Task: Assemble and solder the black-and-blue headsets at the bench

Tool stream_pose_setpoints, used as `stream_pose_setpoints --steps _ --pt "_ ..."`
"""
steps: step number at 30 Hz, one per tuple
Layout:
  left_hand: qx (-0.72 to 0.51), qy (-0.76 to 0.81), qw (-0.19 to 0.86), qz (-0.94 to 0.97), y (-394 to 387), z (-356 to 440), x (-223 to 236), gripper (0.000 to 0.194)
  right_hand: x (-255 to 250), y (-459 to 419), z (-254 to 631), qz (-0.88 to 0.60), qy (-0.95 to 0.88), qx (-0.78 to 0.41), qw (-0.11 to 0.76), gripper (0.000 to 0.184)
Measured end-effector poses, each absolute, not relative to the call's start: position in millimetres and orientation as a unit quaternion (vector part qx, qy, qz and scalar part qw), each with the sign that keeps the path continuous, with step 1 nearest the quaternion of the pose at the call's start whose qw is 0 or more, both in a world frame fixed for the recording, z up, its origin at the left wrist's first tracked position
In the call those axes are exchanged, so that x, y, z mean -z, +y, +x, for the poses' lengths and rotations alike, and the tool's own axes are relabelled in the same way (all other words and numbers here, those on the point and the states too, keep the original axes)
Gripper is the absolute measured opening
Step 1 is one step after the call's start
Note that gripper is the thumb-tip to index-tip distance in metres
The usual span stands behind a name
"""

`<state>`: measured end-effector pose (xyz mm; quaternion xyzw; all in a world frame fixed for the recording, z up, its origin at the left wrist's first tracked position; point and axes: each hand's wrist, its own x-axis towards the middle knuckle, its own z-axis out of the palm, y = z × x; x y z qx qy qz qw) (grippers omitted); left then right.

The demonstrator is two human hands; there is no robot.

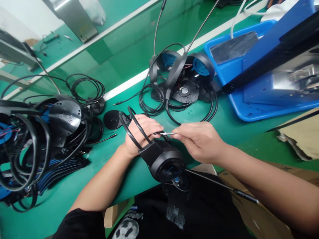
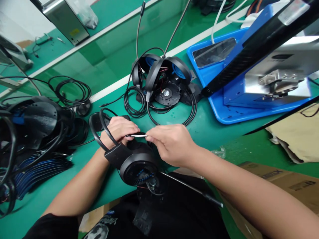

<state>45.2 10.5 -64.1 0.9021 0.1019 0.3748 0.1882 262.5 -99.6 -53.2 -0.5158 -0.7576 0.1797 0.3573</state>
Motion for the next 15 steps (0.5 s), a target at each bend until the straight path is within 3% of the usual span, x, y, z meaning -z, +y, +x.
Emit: stream_pose_setpoints --steps 9,15 --pt "-0.385 0.150 0.206 0.887 10.7 39.5 62.9 0.024 54.4 -107.9 270.1 -0.502 -0.737 -0.209 0.401 0.027" --pt "-0.388 0.137 0.179 0.894 10.1 39.5 62.2 0.018 47.5 -110.4 283.5 -0.598 -0.678 -0.253 0.345 0.025"
